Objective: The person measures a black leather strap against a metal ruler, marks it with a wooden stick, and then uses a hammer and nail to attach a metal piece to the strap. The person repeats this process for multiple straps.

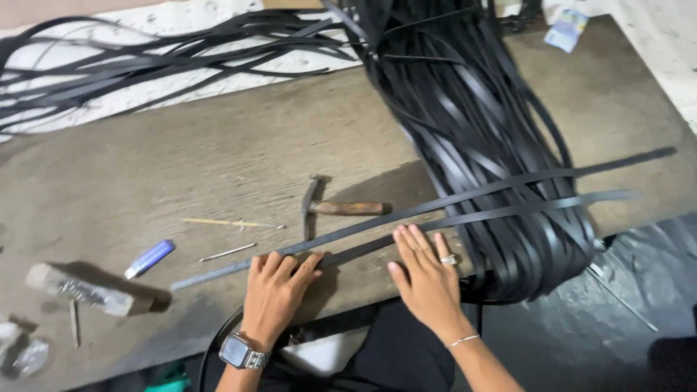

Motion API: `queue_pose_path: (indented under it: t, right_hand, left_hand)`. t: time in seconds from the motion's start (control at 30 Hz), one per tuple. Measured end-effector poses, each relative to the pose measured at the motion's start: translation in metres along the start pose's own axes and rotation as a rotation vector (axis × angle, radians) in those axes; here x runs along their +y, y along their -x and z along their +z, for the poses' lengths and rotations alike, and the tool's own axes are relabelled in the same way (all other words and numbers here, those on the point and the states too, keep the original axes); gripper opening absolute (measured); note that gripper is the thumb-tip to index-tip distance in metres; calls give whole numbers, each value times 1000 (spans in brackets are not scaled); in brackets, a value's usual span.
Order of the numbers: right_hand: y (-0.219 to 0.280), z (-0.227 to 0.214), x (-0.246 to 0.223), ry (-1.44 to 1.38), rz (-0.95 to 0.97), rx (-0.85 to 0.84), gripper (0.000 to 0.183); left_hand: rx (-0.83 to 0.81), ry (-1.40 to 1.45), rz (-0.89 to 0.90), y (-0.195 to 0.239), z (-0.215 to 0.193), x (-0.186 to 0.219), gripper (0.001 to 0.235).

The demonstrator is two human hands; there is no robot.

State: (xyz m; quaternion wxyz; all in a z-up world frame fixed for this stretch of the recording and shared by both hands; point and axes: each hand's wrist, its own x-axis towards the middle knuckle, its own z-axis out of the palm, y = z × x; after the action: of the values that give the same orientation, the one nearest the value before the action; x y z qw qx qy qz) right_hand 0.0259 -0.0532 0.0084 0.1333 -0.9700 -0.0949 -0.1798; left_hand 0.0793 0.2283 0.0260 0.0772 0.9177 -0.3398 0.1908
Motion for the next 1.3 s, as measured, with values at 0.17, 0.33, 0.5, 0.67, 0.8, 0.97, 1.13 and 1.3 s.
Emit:
queue_pose_path:
  t: [0.17, 0.33, 0.5, 0.67, 0.8, 0.97, 1.13, 1.3]
  right_hand:
    - [-1, -1, -3, 8, -22, 26, 50]
    - [4, 2, -2, 16, -11, 20, 52]
    - [9, 8, 5, 20, 68, 70, 50]
    - [15, 7, 20, 25, 120, 55, 54]
    - [16, 12, 19, 74, 133, 99, 56]
    - [6, 20, -33, 28, 74, 161, 48]
    - [-4, 31, -81, -204, -146, 22, 48]
    - [1, 35, -59, -144, -67, -79, 42]
  left_hand:
    - [-25, -5, -92, 34, -27, -24, 33]
    - [-50, 94, -273, 66, -60, -38, 31]
    - [48, -7, -182, 78, -84, -54, 30]
    - [27, 89, -179, 89, -40, -56, 30]
    - [24, 112, -243, 91, -14, -52, 32]
    - [24, 77, -276, 79, -14, -46, 23]
    - [57, 138, -253, 67, -8, -38, 23]
    - [155, 3, -312, 84, -6, -41, 21]
